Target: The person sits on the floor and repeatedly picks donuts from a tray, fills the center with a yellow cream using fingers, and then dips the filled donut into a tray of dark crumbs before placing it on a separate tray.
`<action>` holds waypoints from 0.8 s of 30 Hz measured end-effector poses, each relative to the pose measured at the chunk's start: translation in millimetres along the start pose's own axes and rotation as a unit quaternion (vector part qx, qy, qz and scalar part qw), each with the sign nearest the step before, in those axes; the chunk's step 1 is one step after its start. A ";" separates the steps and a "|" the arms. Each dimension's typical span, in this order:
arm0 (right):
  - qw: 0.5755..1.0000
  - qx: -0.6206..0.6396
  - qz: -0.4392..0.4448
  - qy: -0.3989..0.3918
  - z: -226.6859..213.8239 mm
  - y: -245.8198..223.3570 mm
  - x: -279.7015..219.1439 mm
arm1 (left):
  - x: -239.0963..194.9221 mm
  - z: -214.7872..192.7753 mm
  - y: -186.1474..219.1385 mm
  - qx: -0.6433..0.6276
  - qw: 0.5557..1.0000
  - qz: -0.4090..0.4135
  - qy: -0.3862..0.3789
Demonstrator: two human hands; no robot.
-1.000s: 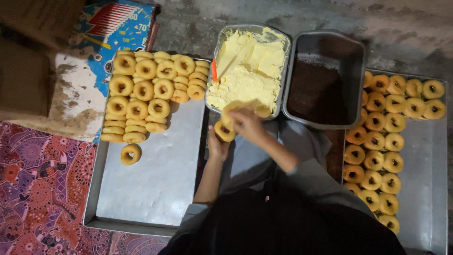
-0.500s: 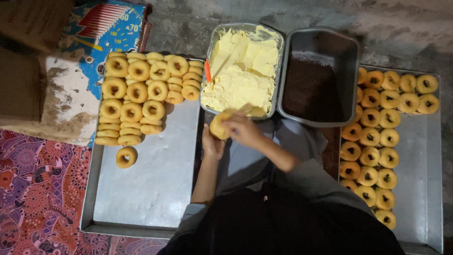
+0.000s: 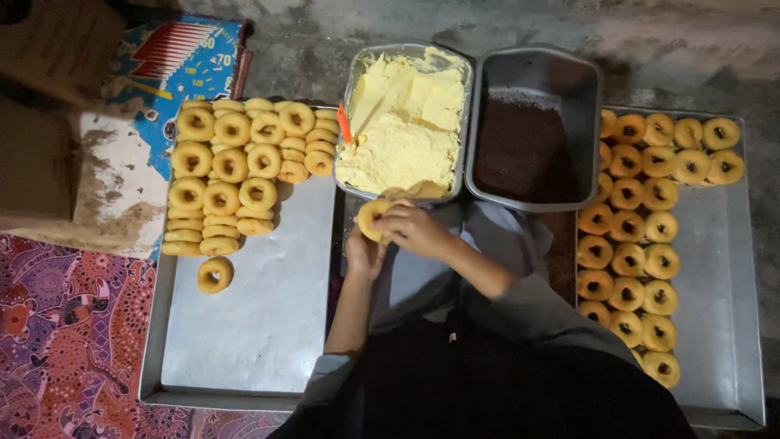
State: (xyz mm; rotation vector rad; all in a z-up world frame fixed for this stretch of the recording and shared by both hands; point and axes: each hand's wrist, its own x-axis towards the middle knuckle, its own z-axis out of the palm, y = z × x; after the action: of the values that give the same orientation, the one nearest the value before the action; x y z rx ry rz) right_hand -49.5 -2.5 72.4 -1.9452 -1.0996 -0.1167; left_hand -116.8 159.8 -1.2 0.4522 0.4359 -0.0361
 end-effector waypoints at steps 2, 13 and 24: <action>0.999 0.004 -0.031 -0.006 -18.4 -4.9 -5.1 | -2.3 3.2 1.3 0.011 1.000 -0.008 0.001; 0.983 -0.106 0.059 0.140 -98.3 36.4 -58.9 | 23.5 55.4 -71.7 0.072 0.993 -0.089 -0.012; 0.837 -0.085 0.478 0.253 -201.0 193.5 -150.8 | 142.0 164.3 -173.8 0.707 0.607 0.298 -0.206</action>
State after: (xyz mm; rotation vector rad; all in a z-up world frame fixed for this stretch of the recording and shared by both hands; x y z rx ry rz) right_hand 64.0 -290.3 2.4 -2.2198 0.2952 -0.1631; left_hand 55.4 -58.7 0.6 2.1273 -0.3546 0.1844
